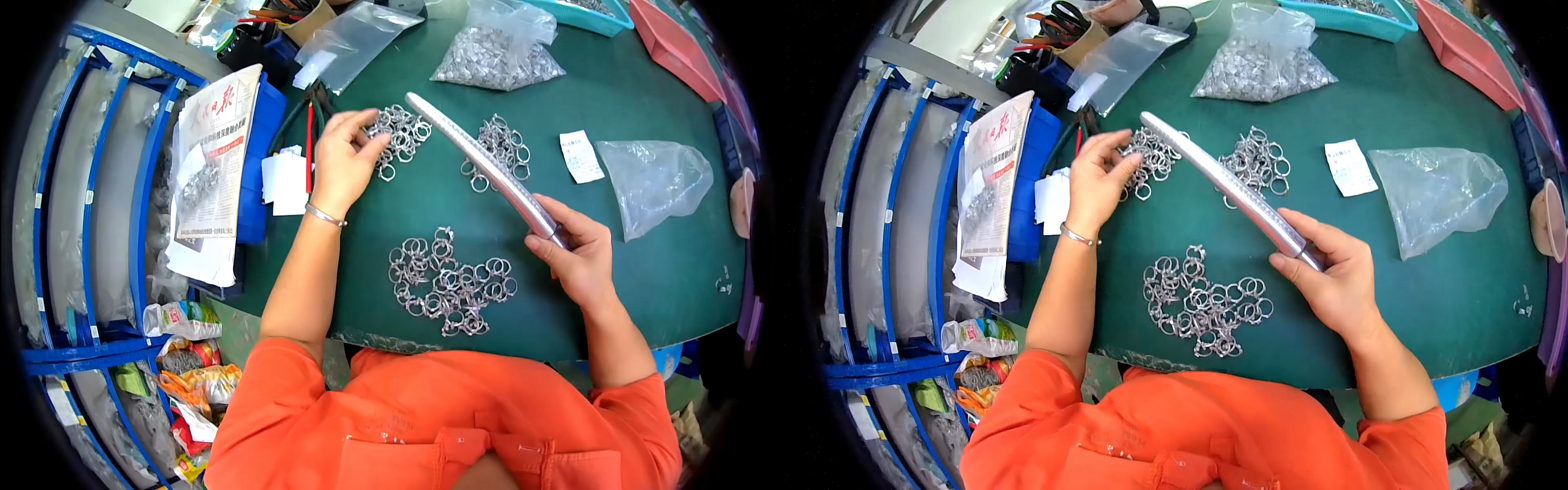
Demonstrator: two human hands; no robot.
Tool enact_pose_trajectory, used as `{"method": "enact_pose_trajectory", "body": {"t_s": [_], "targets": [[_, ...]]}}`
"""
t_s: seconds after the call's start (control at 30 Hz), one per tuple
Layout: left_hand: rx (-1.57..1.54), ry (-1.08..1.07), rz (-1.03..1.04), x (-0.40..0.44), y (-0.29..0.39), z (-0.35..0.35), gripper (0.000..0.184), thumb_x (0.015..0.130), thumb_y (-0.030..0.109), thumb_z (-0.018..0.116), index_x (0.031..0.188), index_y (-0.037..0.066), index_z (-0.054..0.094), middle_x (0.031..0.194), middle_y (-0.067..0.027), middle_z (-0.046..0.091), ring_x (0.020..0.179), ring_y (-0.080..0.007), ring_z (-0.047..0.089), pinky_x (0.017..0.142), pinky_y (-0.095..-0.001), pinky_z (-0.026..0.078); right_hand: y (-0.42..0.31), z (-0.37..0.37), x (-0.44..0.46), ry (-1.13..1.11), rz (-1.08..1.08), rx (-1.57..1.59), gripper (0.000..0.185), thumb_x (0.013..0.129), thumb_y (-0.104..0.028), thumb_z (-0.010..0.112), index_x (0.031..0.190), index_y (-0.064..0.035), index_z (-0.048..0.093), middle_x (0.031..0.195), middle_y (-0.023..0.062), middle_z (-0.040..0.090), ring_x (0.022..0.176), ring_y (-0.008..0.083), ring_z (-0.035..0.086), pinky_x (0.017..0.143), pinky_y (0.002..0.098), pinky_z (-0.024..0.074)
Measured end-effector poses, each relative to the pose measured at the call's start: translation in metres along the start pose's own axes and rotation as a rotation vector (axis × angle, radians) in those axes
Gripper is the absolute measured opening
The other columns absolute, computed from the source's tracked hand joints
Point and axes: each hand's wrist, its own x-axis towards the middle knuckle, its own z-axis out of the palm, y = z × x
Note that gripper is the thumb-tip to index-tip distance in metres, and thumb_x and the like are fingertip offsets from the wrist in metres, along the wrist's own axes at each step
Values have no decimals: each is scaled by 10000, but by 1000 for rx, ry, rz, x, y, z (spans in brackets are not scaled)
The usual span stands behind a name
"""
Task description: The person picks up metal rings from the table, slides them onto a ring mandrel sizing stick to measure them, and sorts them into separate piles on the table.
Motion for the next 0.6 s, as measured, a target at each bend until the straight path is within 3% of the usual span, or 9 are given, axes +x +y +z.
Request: {"method": "enact_pose_trajectory", "body": {"t_s": [0.07, 0.13, 0.2, 0.23, 0.27, 0.4, 0.47, 0.53, 0.6], "targets": [[15, 105, 52, -3, 6, 0, 208, 758, 53, 706, 958, 18, 661, 888, -28, 585, 624, -63, 484, 581, -215, 424, 1, 0, 0, 3, -4, 5, 447, 746, 28, 713, 1174, 1, 591, 1003, 55, 631, 870, 81, 567, 750, 215, 460], [6, 9, 47, -13, 21, -5, 126, 757, 68, 713, 853, 13, 653, 844, -25, 586, 614, -61, 478, 561, -209, 412, 0, 0, 0, 14, -7, -26, 443, 746, 29, 712, 1172, -3, 593, 995, 50, 631, 868, 79, 567, 747, 213, 459], [-153, -313, 92, -30, 41, -3, 115, 751, 82, 726, 779, 19, 634, 779, -7, 576, 610, -53, 479, 547, -198, 398, 0, 0, 0, 20, -8, -35, 439, 747, 29, 711, 1169, -6, 595, 985, 44, 631, 862, 76, 566, 743, 209, 457], [-169, -516, -42, -39, 56, -2, 141, 727, 109, 752, 781, 39, 642, 727, -5, 562, 622, -66, 497, 549, -217, 400, 0, 1, 0, 16, 7, -32, 437, 748, 28, 710, 1169, -5, 595, 982, 41, 630, 857, 74, 563, 740, 208, 456], [-152, -588, 73, -45, 60, 3, 147, 715, 111, 761, 772, 46, 642, 714, -16, 559, 630, -80, 517, 553, -237, 408, 0, 1, 1, 12, 14, -33, 436, 749, 28, 710, 1168, -5, 595, 980, 39, 629, 855, 72, 562, 739, 207, 455], [-152, -685, 184, -50, 51, 11, 142, 738, 59, 727, 853, 38, 646, 746, -6, 554, 658, -72, 536, 566, -232, 427, 1, 2, 1, 0, 40, -60, 436, 749, 26, 711, 1168, -5, 595, 970, 33, 626, 845, 66, 558, 732, 204, 454], [-392, -700, -156, -48, 54, 8, 136, 770, 36, 697, 896, 17, 649, 784, -5, 563, 693, -69, 550, 605, -213, 454, 1, 1, 1, 4, 29, -46, 433, 748, 24, 712, 1165, -6, 597, 968, 31, 626, 840, 65, 556, 727, 204, 453], [-672, -716, -355, -45, 47, 5, 157, 817, -2, 640, 972, -26, 640, 855, -25, 574, 716, -78, 566, 660, -208, 487, 1, 1, 2, 6, 28, -44, 430, 748, 22, 713, 1162, -8, 600, 955, 30, 627, 831, 64, 555, 719, 204, 453], [-810, -727, -466, -41, 39, 2, 124, 806, -25, 642, 929, -25, 626, 864, -33, 574, 732, -84, 572, 669, -215, 494, 4, 2, 2, 5, 28, -47, 429, 747, 20, 714, 1160, -10, 602, 943, 29, 628, 823, 64, 554, 712, 204, 453]]}}
